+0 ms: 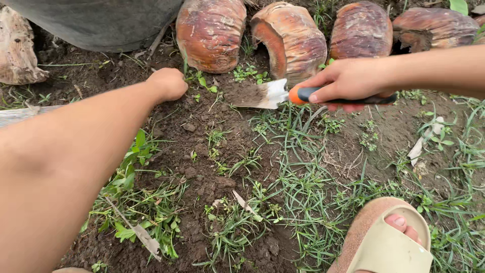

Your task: The person uses a small hand trowel to loosen soil and remove weeds from a garden bed. They pull the weeds by hand and place them into a nearby bucket. The person works around several large, brown, round objects arranged in a line on the ground.

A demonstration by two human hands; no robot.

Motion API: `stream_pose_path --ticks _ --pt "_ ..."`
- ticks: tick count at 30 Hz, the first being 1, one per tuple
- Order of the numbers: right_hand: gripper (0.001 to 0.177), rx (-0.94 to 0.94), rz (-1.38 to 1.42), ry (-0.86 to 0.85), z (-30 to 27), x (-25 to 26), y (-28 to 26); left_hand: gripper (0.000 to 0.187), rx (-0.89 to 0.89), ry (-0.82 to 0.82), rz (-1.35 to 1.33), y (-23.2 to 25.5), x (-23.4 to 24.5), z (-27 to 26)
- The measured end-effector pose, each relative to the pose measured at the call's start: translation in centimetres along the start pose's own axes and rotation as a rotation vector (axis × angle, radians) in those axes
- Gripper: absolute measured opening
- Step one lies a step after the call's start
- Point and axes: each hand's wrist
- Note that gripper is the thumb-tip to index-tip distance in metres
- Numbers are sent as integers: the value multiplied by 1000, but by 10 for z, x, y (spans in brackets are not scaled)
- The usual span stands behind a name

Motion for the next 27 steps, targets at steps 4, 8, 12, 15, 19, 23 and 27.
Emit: stream_pose_path --ticks 4,8,12,15,19,23,27 --pt "55 -85 -175 28 -25 21 23 28 -41 190 -196 -15 -26 -22" --pt "58 -140 -129 0 -34 26 47 26 -9 128 -540 -12 -19 -5" --pt "56 -112 -52 -16 -24 20 47 27 163 -48 -640 9 -21 14" --pt "59 -103 6 -41 -16 15 40 30 142 -8 -507 24 -19 23" --pt "59 -84 -45 -63 -19 15 37 30 116 48 -346 35 -9 -1" --pt "60 -98 -103 -57 -24 24 46 26 371 -31 -533 9 23 -15" --pt "60 -193 -18 -45 -23 18 39 27 230 168 -510 -73 51 -43"
Point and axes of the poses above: each hand's wrist, its own z-axis towards the middle knuckle, its own x-axis out of the back of the hand, y = z × x, and after that the axes turned 14 degrees about x, right-handed
